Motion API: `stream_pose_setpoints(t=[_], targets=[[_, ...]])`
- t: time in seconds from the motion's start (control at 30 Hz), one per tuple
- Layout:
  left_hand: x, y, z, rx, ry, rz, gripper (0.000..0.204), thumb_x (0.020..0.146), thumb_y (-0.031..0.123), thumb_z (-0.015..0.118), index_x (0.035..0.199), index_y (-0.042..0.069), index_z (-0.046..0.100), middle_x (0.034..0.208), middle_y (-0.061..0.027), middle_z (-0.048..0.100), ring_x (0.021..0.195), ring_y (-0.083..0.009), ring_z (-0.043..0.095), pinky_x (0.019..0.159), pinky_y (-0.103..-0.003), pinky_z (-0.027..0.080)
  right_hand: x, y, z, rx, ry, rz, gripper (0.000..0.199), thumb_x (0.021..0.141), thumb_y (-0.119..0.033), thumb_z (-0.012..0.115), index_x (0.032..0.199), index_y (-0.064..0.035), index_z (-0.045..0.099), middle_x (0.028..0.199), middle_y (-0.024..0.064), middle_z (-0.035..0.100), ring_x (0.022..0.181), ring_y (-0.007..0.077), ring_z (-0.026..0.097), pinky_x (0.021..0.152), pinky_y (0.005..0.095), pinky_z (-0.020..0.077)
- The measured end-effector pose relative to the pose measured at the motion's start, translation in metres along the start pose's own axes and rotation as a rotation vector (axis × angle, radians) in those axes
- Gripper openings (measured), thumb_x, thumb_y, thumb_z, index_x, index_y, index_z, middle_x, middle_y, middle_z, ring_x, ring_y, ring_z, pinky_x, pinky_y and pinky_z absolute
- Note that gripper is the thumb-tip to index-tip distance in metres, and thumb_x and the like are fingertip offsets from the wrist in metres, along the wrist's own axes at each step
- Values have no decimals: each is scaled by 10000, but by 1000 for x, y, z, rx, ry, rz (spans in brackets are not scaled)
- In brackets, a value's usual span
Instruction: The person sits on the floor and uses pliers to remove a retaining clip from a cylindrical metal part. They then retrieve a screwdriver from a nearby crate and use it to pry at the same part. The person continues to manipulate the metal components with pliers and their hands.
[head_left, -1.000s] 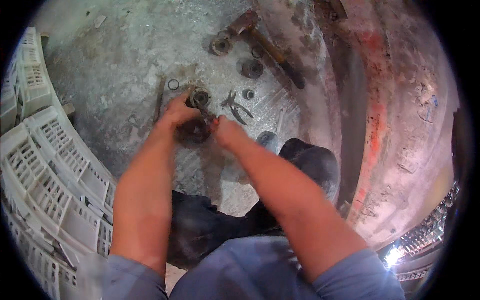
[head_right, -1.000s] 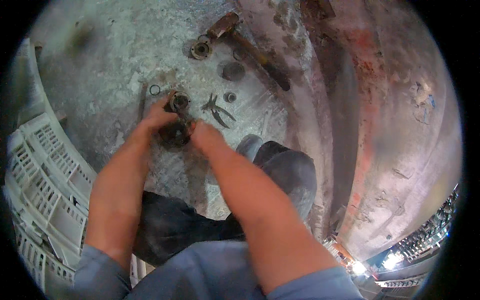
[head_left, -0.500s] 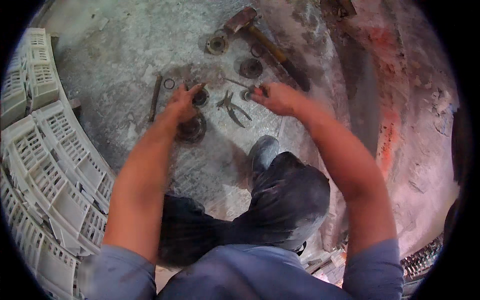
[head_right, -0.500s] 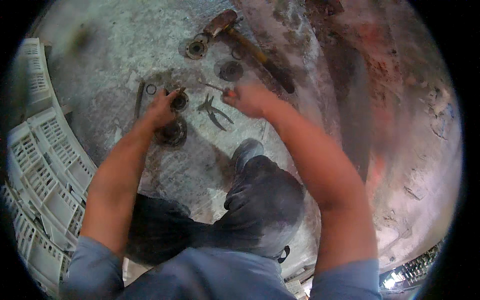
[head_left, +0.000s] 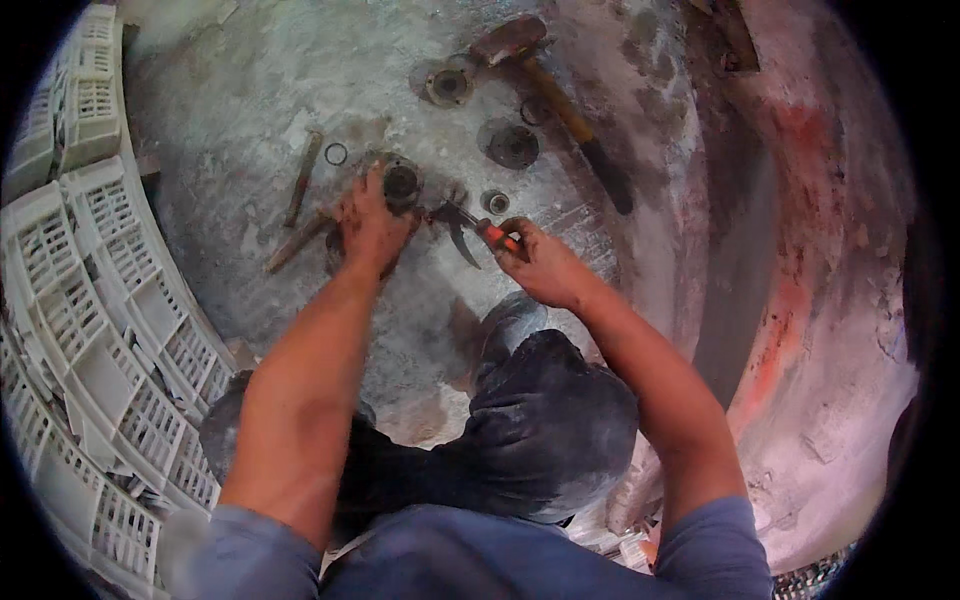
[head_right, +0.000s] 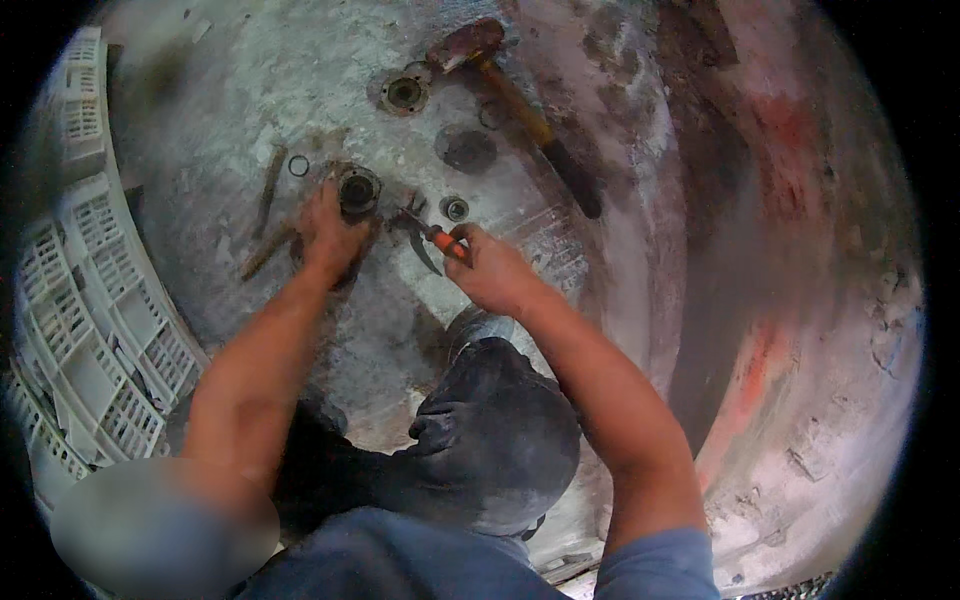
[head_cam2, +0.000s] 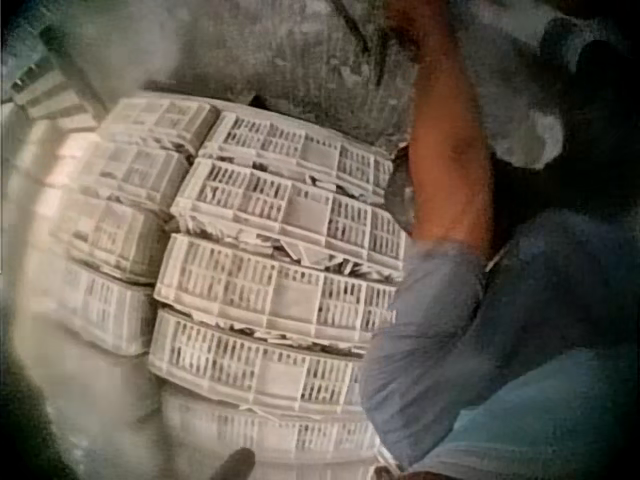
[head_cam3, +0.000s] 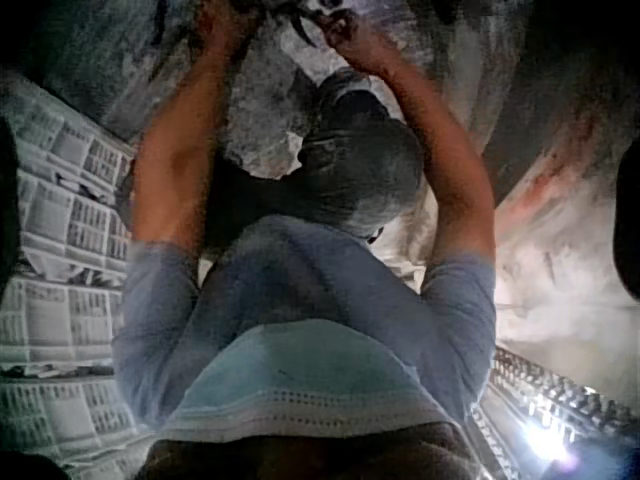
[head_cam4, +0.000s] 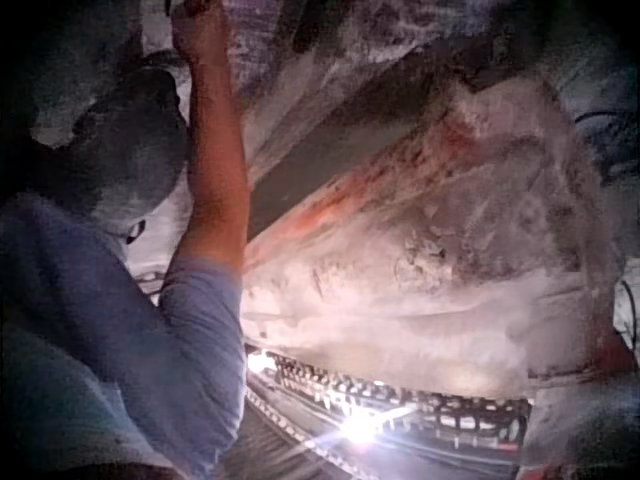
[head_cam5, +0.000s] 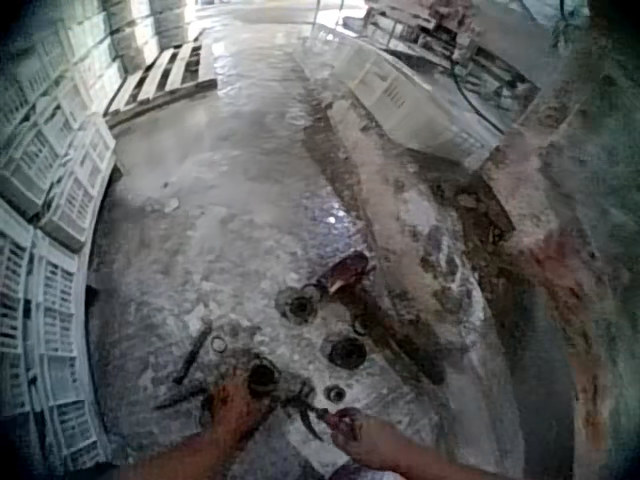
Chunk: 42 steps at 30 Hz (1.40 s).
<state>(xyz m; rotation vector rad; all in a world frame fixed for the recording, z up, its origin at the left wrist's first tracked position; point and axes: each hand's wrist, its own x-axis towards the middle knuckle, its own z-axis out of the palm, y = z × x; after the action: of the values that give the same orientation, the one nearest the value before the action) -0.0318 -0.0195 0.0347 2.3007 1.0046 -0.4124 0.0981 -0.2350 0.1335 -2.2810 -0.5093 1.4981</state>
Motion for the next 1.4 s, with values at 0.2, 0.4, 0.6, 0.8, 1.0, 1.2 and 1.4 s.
stream_pose_setpoints(t=[0.2, 0.4, 0.6, 0.8, 1.0, 1.2, 1.4], targets=[[3, -3, 19, -59, 81, -76, 858, 708, 304, 807, 1456, 173, 407, 1321, -167, 527, 1246, -388, 464, 1079, -566, 281, 3, -5, 5, -72, 75, -80, 553, 868, -294, 604, 1362, -80, 479, 1087, 212, 663, 1000, 416, 633, 863, 469, 501], [0, -1, 16, -133, 152, -39, 778, 668, 354, 810, 1366, 156, 529, 1278, -130, 597, 1204, -385, 505, 1093, -530, 270, -1, -31, 4, -350, 239, -251, 501, 894, -284, 605, 1353, -108, 505, 1063, 204, 629, 944, 416, 636, 814, 484, 520], [0, -1, 9, -140, 104, -32, 840, 693, 403, 824, 1424, 201, 464, 1246, -158, 573, 1197, -356, 499, 1052, -498, 289, 4, -55, -3, -549, 258, -289, 421, 878, -236, 611, 1293, -179, 573, 1001, 190, 626, 842, 392, 652, 716, 485, 537], [6, 1, -5, -203, 7, -58, 810, 707, 402, 823, 1411, 197, 479, 1244, -166, 572, 1187, -361, 517, 1035, -498, 304, 9, -94, -18, -747, 213, -320, 380, 873, -172, 581, 1244, -241, 620, 899, 166, 627, 784, 375, 652, 681, 474, 531], [6, -8, -2, -116, -20, 6, 746, 758, 385, 781, 1416, 224, 469, 1246, -166, 567, 1200, -367, 512, 1013, -511, 318, 19, -124, -23, -971, 183, -455, 372, 853, -91, 544, 1189, -209, 651, 801, 154, 638, 760, 343, 666, 661, 447, 536], [12, -11, 5, -151, -69, -28, 782, 755, 397, 779, 1439, 241, 434, 1257, -165, 562, 1225, -371, 492, 1027, -523, 297, 27, -153, -24, -1134, 57, -476, 240, 845, -96, 554, 1046, -104, 685, 811, 154, 677, 764, 321, 695, 636, 440, 542], [5, -7, -3, -174, -29, -14, 757, 768, 387, 779, 1430, 241, 444, 1230, -157, 582, 1225, -364, 483, 1011, -521, 302, 50, -201, -26, -1311, -67, -508, 145, 815, -139, 628, 877, -71, 740, 879, 122, 719, 834, 292, 713, 687, 411, 560]])
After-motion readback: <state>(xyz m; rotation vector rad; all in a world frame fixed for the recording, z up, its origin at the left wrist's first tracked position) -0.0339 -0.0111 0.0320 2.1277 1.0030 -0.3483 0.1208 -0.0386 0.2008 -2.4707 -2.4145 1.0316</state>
